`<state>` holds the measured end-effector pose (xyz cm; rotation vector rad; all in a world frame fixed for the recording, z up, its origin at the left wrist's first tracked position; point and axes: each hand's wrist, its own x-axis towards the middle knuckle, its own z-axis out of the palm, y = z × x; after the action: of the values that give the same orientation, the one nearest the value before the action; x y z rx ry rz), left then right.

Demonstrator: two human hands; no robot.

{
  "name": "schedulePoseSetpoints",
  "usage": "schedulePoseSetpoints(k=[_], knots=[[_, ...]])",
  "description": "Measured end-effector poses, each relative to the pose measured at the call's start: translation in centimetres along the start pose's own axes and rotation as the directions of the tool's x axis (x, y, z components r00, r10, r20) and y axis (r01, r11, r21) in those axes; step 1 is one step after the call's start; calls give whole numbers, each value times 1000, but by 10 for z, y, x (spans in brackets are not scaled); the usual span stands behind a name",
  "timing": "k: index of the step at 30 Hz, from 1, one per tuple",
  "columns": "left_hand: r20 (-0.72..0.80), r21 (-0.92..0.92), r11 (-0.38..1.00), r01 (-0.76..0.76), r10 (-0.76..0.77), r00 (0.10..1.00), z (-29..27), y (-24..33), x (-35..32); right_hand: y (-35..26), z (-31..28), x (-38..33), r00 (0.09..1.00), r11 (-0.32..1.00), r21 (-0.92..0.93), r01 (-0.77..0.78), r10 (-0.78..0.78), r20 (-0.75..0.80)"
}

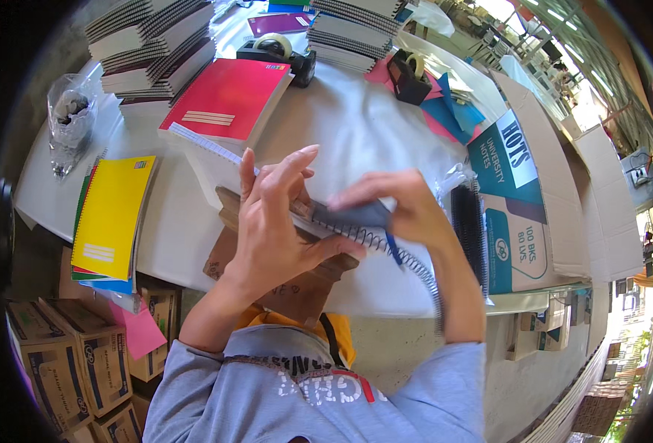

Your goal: The person prepares notebooks by aligning them on a wooden jig, checking the spiral binding, and smoothing the covers with a tool before stacking them.

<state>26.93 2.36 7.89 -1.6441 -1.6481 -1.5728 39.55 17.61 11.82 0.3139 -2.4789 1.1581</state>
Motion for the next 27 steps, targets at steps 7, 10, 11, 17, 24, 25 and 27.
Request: schedulePoseSetpoints(k=[7, 10, 11, 17, 24, 25, 27], knots=[[-23, 56, 998, -7, 8, 1000, -6, -10, 1, -7, 5, 3, 998, 998, 54, -39, 41, -37], [-92, 418, 906, 58, -22, 996, -28, -36, 16, 7, 9, -7, 870, 968, 9, -252, 231, -436], [-104, 429, 900, 79, -38, 994, -31, -44, 16, -2, 8, -6, 812, 891, 415, -182, 374, -447], [-102, 293, 955, 49, -20, 995, -36, -57, 17, 9, 14, 20, 921, 989, -116, -96, 44, -388], [-114, 368, 926, 79, -39, 993, -43, -61, 17, 2, 16, 42, 962, 997, 68, -19, 37, -271], [-128, 370, 926, 79, -33, 991, -44, -65, 21, 3, 17, 44, 949, 958, 267, 105, -15, -316], [-129, 324, 944, 62, -21, 991, -45, -69, 21, 14, 17, 49, 953, 972, 222, 72, -1, -304]])
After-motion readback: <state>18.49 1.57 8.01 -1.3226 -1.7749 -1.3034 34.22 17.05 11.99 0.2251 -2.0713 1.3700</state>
